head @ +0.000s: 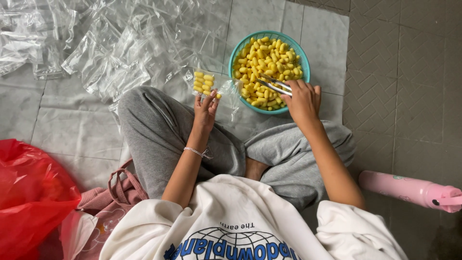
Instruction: Packaging small yellow snacks into individual plastic bags using metal tongs
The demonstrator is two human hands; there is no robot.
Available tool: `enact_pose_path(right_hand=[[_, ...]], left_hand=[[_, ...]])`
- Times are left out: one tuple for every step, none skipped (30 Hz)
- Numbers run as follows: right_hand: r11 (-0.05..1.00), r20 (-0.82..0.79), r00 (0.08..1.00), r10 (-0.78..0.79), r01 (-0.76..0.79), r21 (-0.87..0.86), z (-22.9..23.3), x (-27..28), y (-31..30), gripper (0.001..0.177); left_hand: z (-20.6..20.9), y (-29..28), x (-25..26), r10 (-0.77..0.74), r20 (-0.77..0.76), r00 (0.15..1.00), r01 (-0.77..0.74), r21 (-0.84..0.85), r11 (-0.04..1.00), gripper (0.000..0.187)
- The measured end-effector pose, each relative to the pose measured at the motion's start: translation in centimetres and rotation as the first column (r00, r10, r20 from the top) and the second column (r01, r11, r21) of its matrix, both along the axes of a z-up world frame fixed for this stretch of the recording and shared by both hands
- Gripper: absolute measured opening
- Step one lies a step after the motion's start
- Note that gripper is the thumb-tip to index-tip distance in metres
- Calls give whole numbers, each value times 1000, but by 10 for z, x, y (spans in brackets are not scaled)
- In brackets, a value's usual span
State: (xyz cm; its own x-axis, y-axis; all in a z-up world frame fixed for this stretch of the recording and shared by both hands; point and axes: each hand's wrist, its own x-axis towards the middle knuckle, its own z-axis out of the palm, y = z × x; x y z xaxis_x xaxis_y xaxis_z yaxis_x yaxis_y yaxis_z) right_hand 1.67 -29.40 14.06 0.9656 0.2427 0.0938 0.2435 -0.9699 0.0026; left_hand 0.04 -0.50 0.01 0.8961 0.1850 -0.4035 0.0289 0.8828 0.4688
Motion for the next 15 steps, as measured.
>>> enact_pose_path(right_hand=[[999, 13, 1000, 11, -10, -33, -5, 6, 2, 42], [999, 13, 1000, 8, -8, -31, -7, 9, 9, 42], [999, 19, 1000, 2, -1, -51, -10, 12, 15, 41], [998, 24, 1000, -4, 5, -70, -12, 15, 22, 41], [998, 27, 1000, -5, 7, -70, -14, 15, 28, 41], [996, 38, 999, -24, 28, -83, -15, 15, 34, 41], [994, 49, 998, -41, 45, -97, -17, 15, 41, 41], [994, 50, 998, -38, 43, -96, -14, 16, 39, 41], [988, 58, 997, -48, 56, -146, -13, 15, 38, 41], [978, 66, 996, -57, 69, -197, -11, 14, 37, 42], [978, 64, 996, -58, 70, -196, -11, 12, 33, 42], [977, 88, 995, -37, 55, -206, -11, 10, 28, 41], [975, 115, 993, -17, 42, -218, -10, 10, 22, 41], [975, 117, 993, -20, 45, -218, -14, 10, 20, 41], [973, 115, 993, -11, 37, -227, -17, 9, 16, 41]], left_hand=[[2, 0, 0, -9, -5, 1000, 9, 7, 1000, 58], [1, 0, 0, -12, -4, 1000, 12, 8, 1000, 58], [0, -1, 1, -9, -8, 1000, 9, 16, 1000, 58], [-2, -1, 2, -6, -11, 1000, 6, 23, 1000, 58], [-1, -2, 2, -7, -9, 1000, 7, 24, 1000, 58], [-1, -1, 2, -6, -10, 1000, 6, 17, 1000, 58], [0, 0, 2, -1, -13, 1000, 1, 10, 1000, 58], [-3, -1, 3, 1, -11, 1000, -1, 11, 1000, 58], [-6, -2, 3, 1, -17, 1000, -1, 14, 1000, 58], [-10, -2, 3, 1, -22, 1000, -1, 17, 1000, 58], [-8, -2, 2, 0, -24, 1000, 1, 18, 1000, 58], [-7, -1, 1, -2, -25, 1000, 2, 19, 1000, 59], [-5, -2, 2, -4, -22, 1000, 5, 19, 1000, 59], [-4, -1, 3, -7, -20, 1000, 8, 19, 1000, 59], [-4, -1, 3, -14, -15, 1000, 14, 23, 1000, 58]])
